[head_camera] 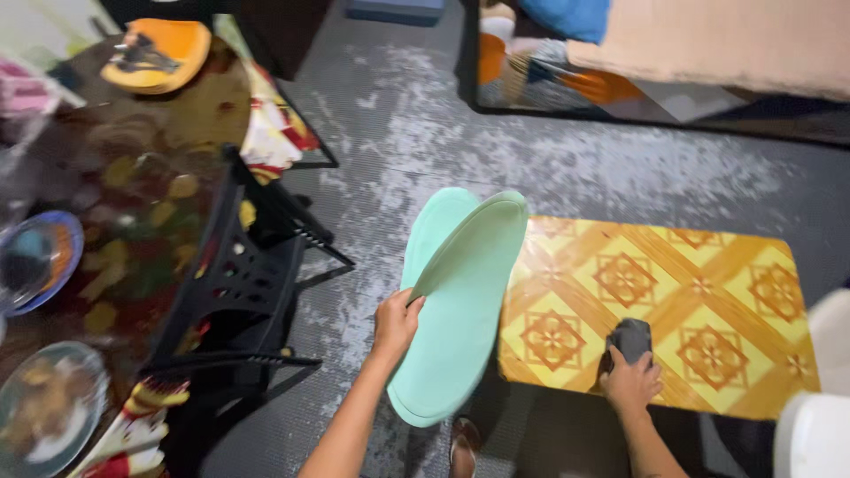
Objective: The person retrieves light green trays from a shelf, wipes them with a cloth, and places them on a table. They then arrange plates, a pitcher, and cutlery on the trays to set the table.
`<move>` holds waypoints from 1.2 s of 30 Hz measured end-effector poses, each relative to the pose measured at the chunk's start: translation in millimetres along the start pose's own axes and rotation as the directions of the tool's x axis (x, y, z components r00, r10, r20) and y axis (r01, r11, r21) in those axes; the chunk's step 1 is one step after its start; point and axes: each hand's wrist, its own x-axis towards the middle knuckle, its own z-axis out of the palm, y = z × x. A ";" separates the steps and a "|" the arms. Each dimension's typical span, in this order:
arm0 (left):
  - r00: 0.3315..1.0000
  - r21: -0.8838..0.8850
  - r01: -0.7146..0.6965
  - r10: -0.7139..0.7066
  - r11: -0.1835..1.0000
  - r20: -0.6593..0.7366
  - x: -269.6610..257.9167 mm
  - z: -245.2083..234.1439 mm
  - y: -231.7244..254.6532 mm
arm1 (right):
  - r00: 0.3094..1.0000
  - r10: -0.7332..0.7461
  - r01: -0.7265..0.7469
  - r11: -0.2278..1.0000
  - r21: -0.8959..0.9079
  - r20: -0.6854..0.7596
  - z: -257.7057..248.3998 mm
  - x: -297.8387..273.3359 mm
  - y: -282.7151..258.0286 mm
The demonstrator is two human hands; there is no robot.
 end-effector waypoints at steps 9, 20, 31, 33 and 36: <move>0.989 -0.092 -0.131 0.124 0.987 -0.081 -35.3 -136.3 1.3 | 0.915 -0.401 0.243 0.468 0.850 -0.041 -15.3 -13.5 -173.7; 0.974 -0.431 0.164 -0.214 0.887 -0.070 -106.3 -274.7 -60.9 | 0.793 -0.595 -0.233 -0.093 0.968 0.134 -64.8 -151.0 -305.8; 0.927 -0.280 0.247 -0.311 0.928 -0.212 -186.4 -315.1 -219.8 | 0.724 -0.681 -0.068 0.089 0.994 0.110 -51.8 -257.2 -344.1; 0.924 -0.219 0.242 -0.293 0.945 -0.246 -198.3 -318.2 -240.3 | 0.723 -0.665 -0.045 0.225 0.973 0.187 -45.6 -274.2 -347.6; 0.935 -0.161 0.213 -0.249 0.964 -0.251 -214.9 -323.1 -258.5 | 0.703 -0.710 0.305 0.255 0.918 -0.037 -40.3 -299.1 -349.9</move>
